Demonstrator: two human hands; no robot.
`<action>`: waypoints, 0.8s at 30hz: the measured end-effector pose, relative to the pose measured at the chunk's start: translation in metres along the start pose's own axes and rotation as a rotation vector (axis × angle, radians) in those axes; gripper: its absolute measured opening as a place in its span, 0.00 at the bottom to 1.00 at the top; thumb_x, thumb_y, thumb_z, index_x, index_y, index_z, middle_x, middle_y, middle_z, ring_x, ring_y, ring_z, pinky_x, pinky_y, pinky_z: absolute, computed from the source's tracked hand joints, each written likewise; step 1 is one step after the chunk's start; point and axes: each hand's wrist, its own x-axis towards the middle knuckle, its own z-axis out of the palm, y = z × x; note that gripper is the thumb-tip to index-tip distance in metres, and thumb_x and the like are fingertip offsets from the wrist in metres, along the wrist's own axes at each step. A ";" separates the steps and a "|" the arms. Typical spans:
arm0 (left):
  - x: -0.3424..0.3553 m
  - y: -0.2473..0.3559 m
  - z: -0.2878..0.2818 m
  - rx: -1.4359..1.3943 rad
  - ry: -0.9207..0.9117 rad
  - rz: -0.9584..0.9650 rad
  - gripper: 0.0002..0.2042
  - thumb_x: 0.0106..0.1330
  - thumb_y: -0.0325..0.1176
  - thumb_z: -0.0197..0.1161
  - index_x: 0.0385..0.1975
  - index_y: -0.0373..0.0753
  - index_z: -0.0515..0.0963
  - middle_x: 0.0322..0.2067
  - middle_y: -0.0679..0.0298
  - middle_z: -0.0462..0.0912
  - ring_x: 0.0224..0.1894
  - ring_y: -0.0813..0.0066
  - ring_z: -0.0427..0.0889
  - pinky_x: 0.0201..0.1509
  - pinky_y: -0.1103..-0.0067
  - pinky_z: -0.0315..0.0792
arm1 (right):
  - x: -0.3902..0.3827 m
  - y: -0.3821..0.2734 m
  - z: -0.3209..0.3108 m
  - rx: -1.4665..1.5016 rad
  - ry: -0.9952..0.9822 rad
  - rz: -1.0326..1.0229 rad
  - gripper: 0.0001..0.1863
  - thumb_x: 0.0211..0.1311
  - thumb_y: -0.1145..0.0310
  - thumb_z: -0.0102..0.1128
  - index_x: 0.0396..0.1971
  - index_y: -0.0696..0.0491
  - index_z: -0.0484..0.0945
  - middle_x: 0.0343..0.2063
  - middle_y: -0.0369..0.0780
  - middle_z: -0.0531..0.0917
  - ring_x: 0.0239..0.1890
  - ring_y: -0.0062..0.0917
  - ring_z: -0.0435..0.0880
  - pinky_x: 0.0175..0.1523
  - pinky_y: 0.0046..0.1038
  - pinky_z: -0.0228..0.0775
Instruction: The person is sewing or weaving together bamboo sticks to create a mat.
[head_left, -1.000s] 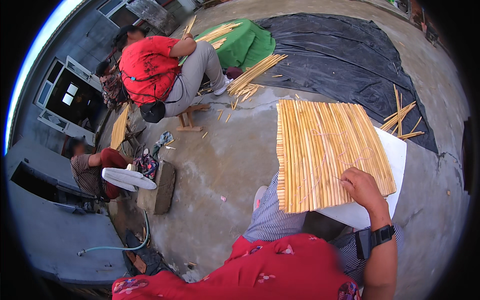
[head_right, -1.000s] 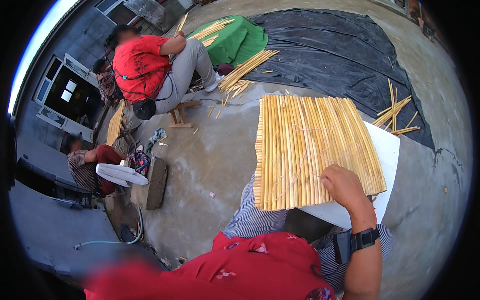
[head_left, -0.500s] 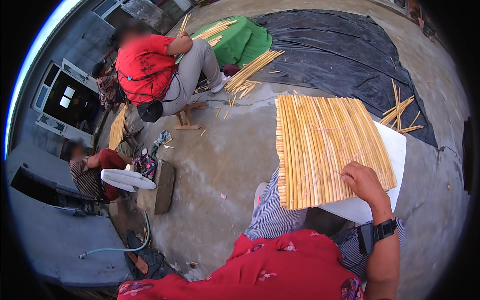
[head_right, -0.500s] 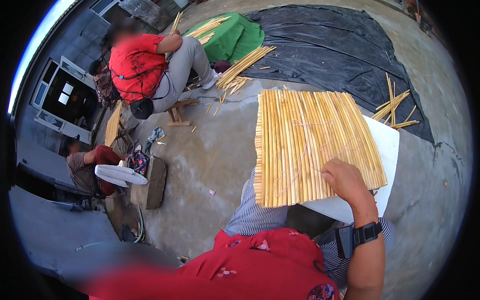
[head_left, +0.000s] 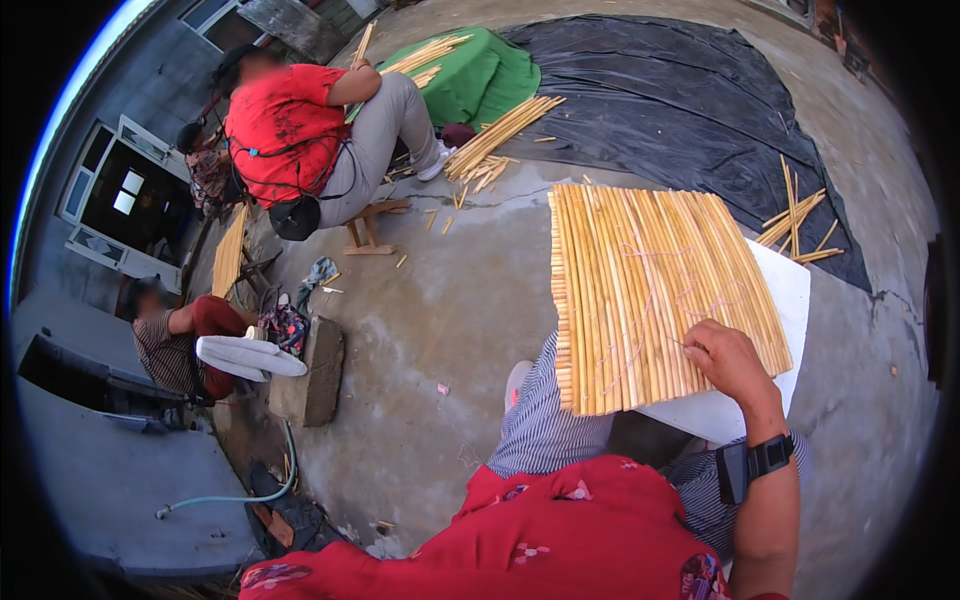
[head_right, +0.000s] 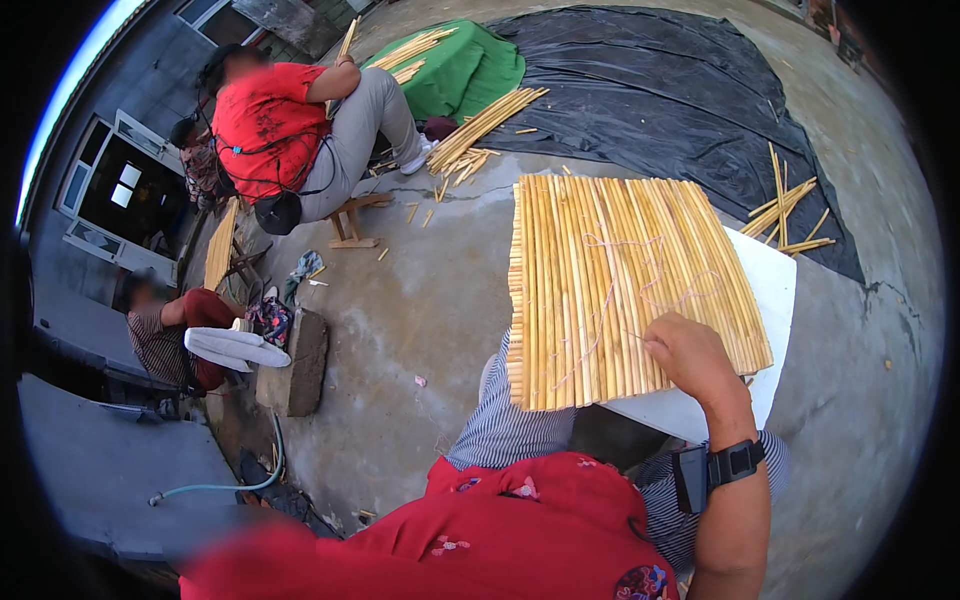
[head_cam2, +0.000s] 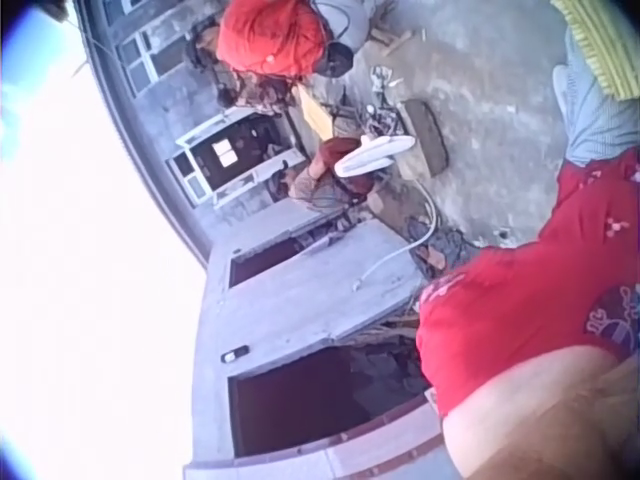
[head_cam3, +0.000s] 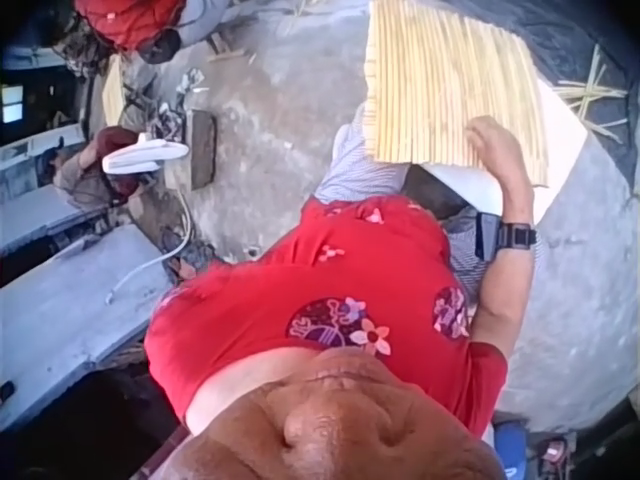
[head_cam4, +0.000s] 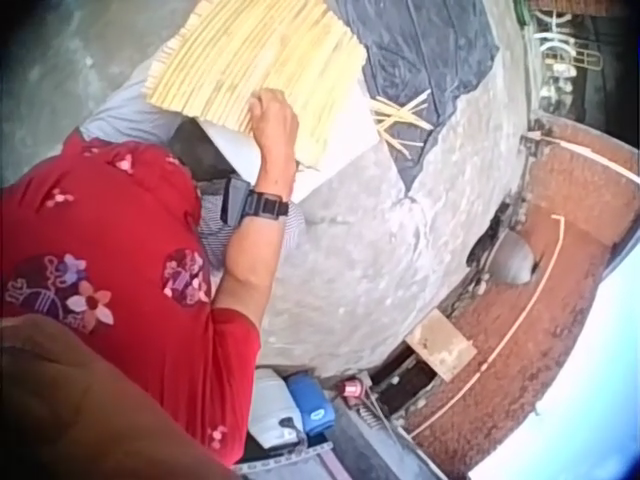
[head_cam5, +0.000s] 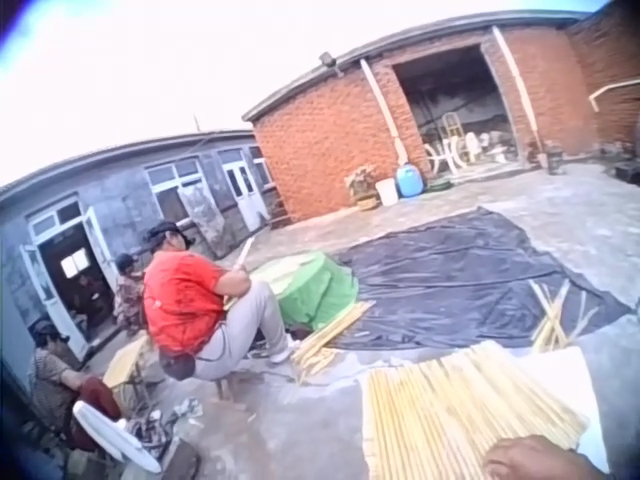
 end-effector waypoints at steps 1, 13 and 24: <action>0.002 0.002 -0.001 -0.001 0.003 0.008 0.19 0.61 0.39 0.59 0.50 0.37 0.77 0.43 0.55 0.82 0.46 0.60 0.81 0.46 0.65 0.75 | 0.000 0.000 0.000 -0.019 -0.006 -0.001 0.07 0.58 0.66 0.56 0.29 0.54 0.77 0.31 0.44 0.79 0.37 0.41 0.79 0.43 0.39 0.70; -0.005 0.007 0.002 -0.001 0.003 0.032 0.19 0.61 0.39 0.59 0.49 0.37 0.77 0.43 0.56 0.82 0.45 0.61 0.81 0.46 0.66 0.75 | -0.001 0.001 0.001 -0.012 0.037 -0.047 0.05 0.55 0.72 0.60 0.30 0.56 0.77 0.30 0.44 0.79 0.35 0.41 0.79 0.41 0.36 0.71; -0.011 0.012 0.003 -0.009 0.005 0.057 0.19 0.61 0.39 0.59 0.49 0.37 0.77 0.42 0.56 0.82 0.45 0.62 0.81 0.46 0.67 0.75 | 0.003 0.000 0.003 -0.019 -0.032 -0.009 0.07 0.58 0.66 0.55 0.29 0.54 0.77 0.31 0.44 0.79 0.37 0.41 0.78 0.43 0.39 0.70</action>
